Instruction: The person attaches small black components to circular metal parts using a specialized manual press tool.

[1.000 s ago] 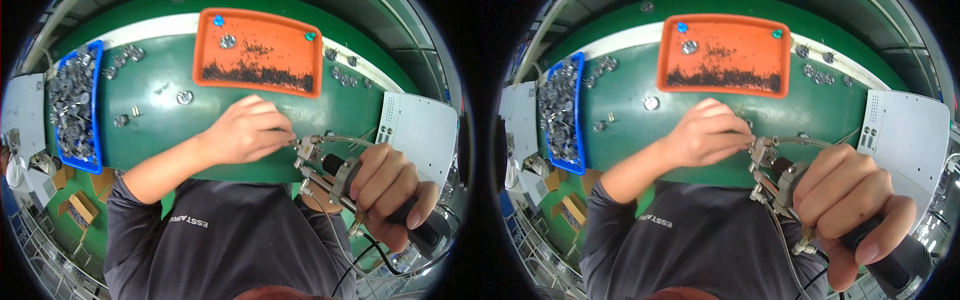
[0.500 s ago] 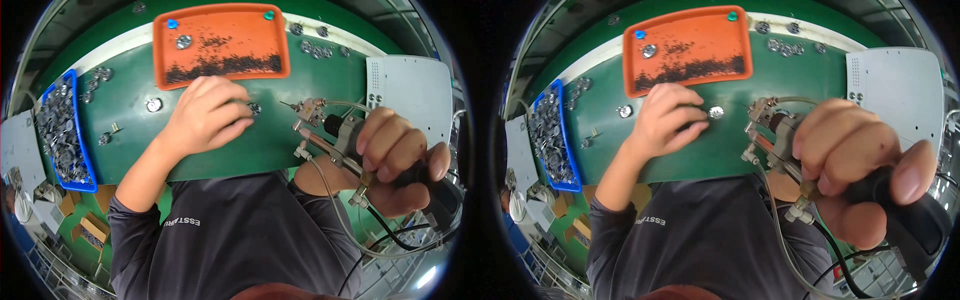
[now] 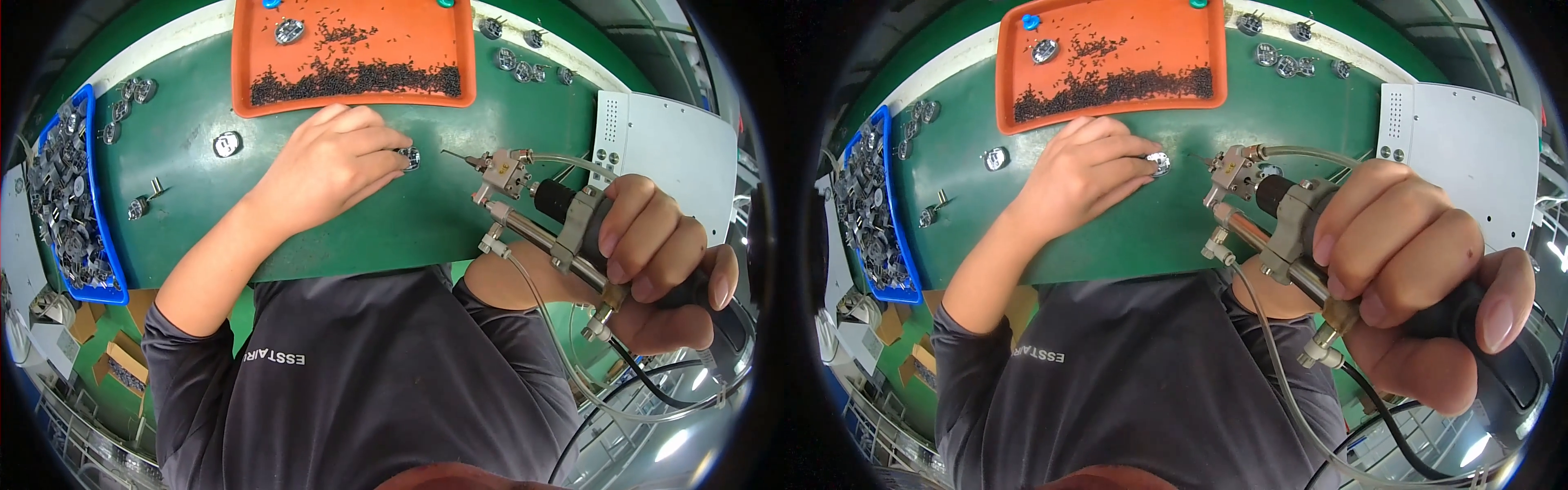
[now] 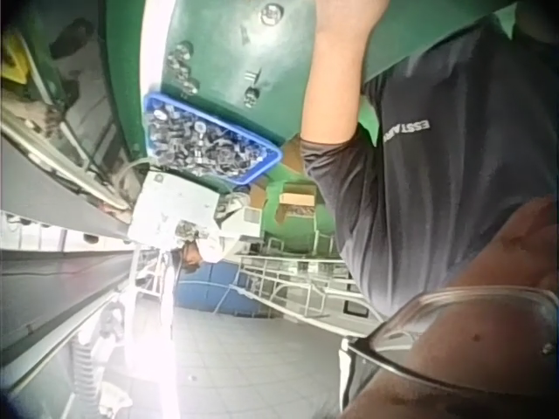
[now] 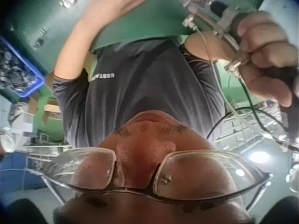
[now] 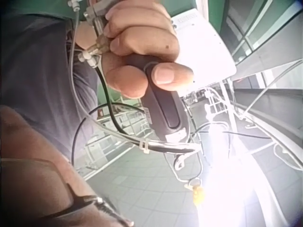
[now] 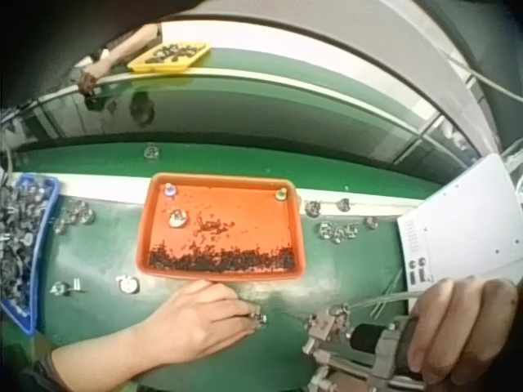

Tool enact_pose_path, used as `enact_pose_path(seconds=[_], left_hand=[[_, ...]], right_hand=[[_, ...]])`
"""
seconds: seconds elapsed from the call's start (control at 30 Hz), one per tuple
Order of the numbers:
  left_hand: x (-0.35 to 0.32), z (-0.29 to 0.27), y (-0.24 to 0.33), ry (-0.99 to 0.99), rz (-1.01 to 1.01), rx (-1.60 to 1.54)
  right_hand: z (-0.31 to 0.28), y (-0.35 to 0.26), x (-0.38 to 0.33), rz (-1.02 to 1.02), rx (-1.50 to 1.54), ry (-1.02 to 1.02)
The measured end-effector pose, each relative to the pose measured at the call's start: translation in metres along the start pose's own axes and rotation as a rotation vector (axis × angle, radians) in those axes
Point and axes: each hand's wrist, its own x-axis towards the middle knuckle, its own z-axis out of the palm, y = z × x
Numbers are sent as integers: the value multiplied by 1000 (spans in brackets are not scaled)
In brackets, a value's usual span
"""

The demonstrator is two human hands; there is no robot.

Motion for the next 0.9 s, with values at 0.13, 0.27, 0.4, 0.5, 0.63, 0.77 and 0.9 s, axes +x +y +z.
enact_pose_path(seconds=[0.13, 0.27, 0.4, 0.5, 0.63, 0.77, 0.9], left_hand=[[-1, 1, -2, 11, 21, 0], [-1, 1, 1, 26, -15, -49], [-2, 0, 4, 66, -50, -98], [1, 1, 3, 77, 4, -97], [3, 0, 2, 62, 52, -98], [1, -2, 2, 50, 56, -70], [1, -1, 2, 63, 61, -72]], right_hand=[[6, 4, 2, 29, 5, -8], [13, 8, 3, 43, 68, -78], [15, 13, 2, 10, 106, -95], [16, 12, 1, -5, 132, -106], [16, 11, 1, -25, 167, -129], [14, 17, 0, -42, 225, -162], [28, 29, 3, -41, 236, -181]])
